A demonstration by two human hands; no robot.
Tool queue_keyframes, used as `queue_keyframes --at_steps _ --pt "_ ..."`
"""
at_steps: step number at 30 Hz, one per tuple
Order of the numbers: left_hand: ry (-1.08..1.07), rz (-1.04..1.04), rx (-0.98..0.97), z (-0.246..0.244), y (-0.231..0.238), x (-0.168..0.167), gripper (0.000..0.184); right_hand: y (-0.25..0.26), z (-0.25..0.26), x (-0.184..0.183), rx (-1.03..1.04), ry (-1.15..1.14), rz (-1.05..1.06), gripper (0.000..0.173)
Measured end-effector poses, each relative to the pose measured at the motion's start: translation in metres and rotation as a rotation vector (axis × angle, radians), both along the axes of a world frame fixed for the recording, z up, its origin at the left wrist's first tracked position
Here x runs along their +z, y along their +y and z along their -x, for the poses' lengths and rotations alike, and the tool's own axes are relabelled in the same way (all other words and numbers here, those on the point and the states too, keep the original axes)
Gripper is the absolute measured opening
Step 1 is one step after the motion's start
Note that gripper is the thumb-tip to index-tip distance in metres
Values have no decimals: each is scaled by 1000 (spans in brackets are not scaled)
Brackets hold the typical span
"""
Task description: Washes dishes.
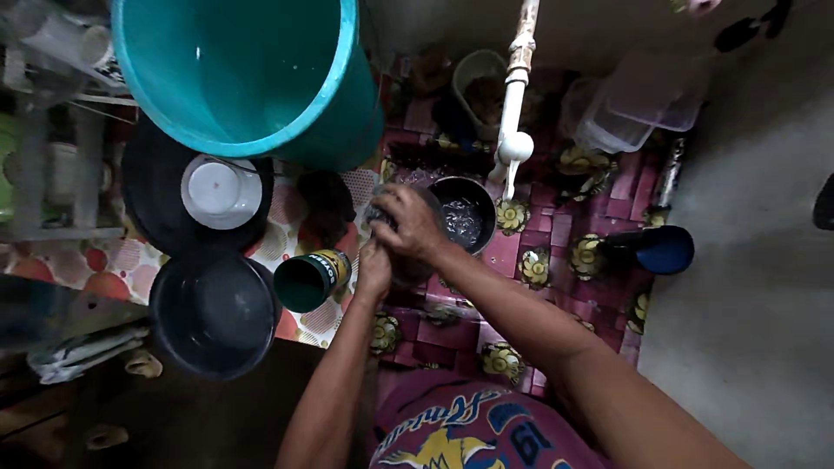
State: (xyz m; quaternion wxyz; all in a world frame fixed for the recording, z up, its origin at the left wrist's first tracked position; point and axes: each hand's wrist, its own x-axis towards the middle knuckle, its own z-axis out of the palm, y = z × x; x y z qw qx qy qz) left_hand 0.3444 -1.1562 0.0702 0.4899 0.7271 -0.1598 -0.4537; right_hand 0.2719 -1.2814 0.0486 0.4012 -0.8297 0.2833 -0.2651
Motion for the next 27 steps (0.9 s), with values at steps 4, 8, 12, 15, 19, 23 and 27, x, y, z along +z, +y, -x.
queue_keyframes --at_steps 4,8,12,15,19,23,27 --pt "-32 36 36 -3 -2 5 41 -37 3 -17 -135 -75 -214 40" --pt "26 210 161 -7 -6 11 43 -38 30 -45 -373 -114 -532 43" --pt "40 251 246 -9 -16 3 46 32 56 -54 -581 -97 -833 46" --pt "-4 136 168 -16 -16 2 50 28 64 -61 -575 2 -860 45" --pt "-163 -9 -151 -13 -10 13 47 -31 36 -31 -529 -1 -507 34" --pt "-184 61 -161 -20 -11 8 38 -14 -4 24 -217 -65 -57 29" --pt "-36 132 -65 -22 -8 20 42 -36 -2 16 -230 -134 -174 30"
